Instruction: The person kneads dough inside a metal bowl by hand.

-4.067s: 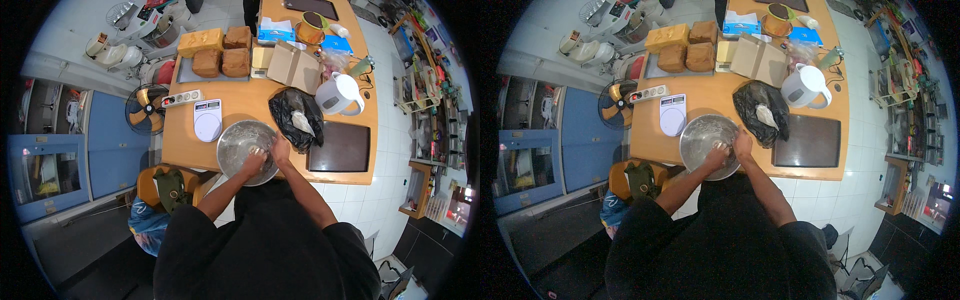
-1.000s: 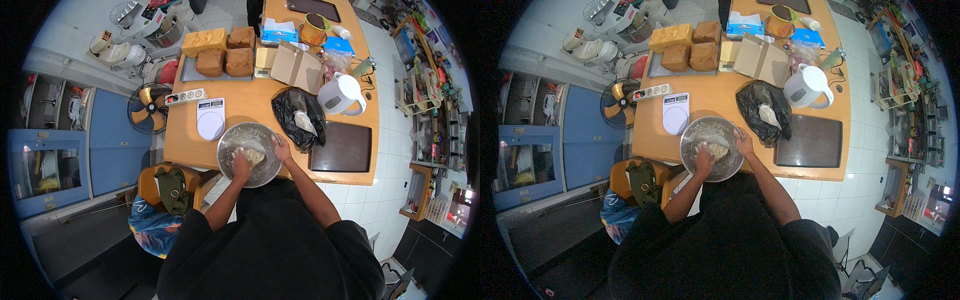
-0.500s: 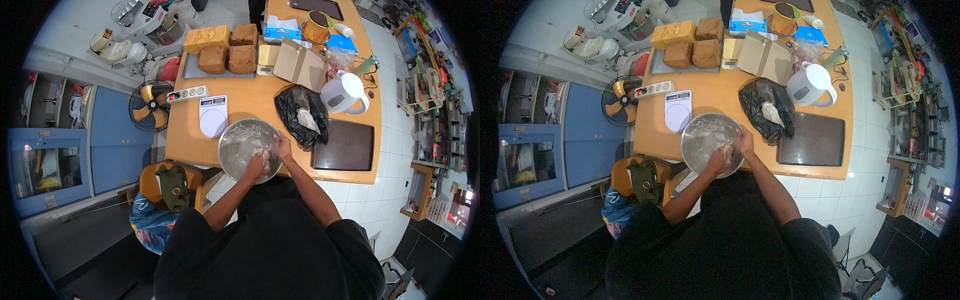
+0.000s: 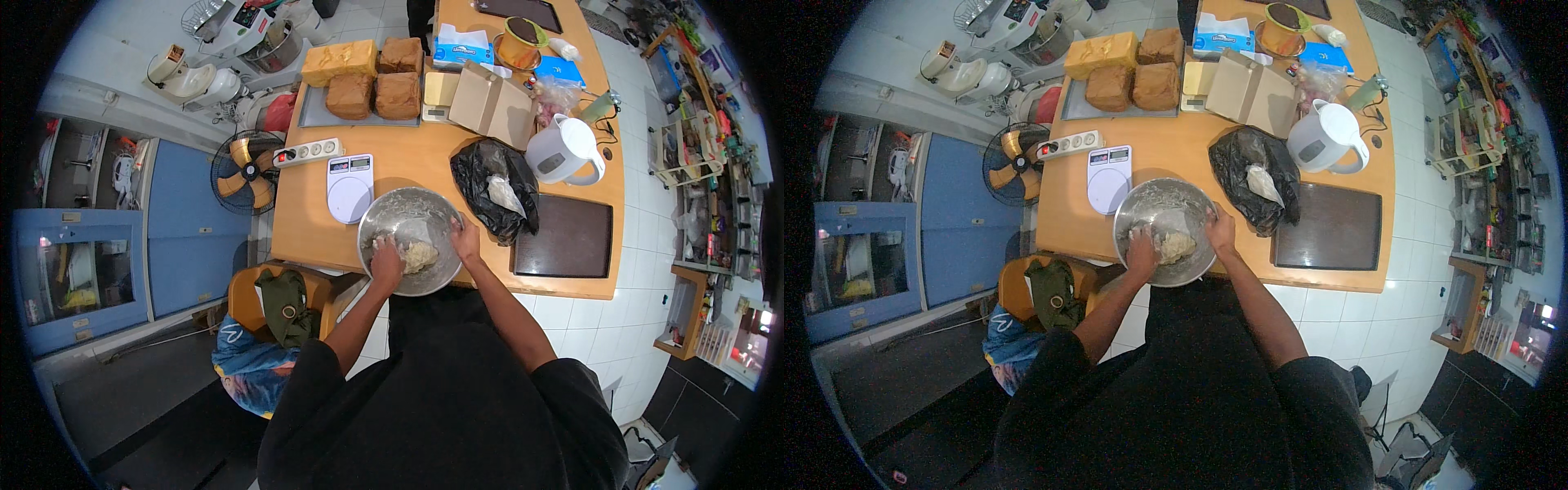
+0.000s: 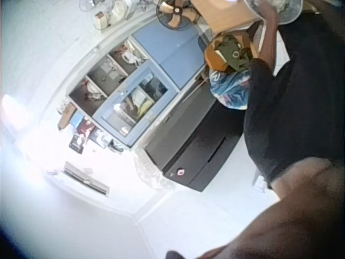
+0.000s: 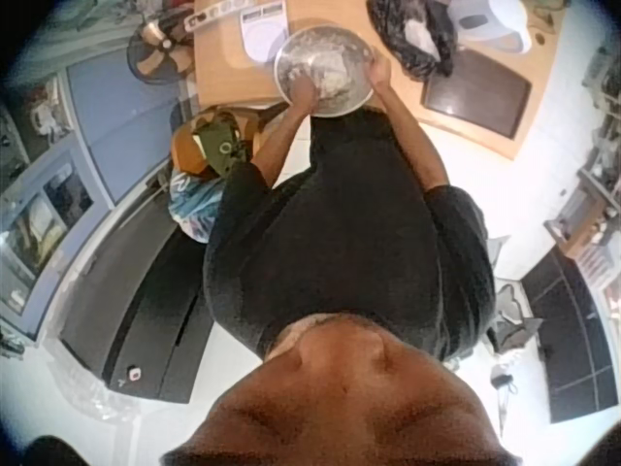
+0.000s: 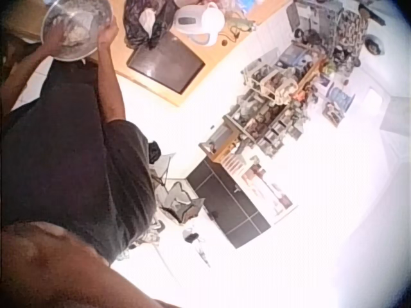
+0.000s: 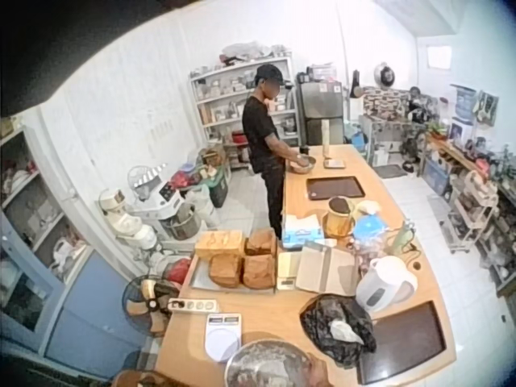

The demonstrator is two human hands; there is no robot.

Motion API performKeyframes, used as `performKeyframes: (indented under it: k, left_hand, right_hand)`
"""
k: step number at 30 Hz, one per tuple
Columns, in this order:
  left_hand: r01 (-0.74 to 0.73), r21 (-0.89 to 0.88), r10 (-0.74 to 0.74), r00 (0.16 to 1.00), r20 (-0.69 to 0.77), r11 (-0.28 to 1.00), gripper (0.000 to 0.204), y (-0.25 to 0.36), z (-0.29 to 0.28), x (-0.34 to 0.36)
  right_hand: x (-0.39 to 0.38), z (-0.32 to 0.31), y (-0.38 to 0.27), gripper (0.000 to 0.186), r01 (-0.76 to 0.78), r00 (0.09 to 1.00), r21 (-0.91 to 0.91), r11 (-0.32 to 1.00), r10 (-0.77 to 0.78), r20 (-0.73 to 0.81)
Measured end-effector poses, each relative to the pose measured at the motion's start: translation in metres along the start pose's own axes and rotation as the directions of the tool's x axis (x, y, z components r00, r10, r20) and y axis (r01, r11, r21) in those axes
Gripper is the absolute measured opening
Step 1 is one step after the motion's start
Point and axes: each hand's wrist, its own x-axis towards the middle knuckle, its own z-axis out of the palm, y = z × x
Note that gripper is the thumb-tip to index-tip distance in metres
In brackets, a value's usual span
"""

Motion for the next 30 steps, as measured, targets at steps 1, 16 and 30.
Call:
performKeyframes:
  k: [1,16,30]
  left_hand:
    - [-0.003,0.001,0.003,1.000,-0.001,1.000,0.069,0.000,0.003,0.000]
    - [-0.651,-0.212,0.684,0.707,0.181,0.729,0.044,-0.002,0.039,0.013]
    - [-0.523,0.442,0.542,0.835,0.094,0.729,0.050,0.025,0.005,0.016]
  right_hand:
    - [0.000,0.001,0.001,0.023,0.001,1.000,0.000,1.000,-0.001,-0.003]
    - [0.016,-0.007,-0.004,0.016,0.027,0.999,-0.140,0.990,-0.030,-0.017]
    - [0.024,-0.014,-0.010,0.027,-0.026,0.999,-0.217,0.976,0.017,-0.041]
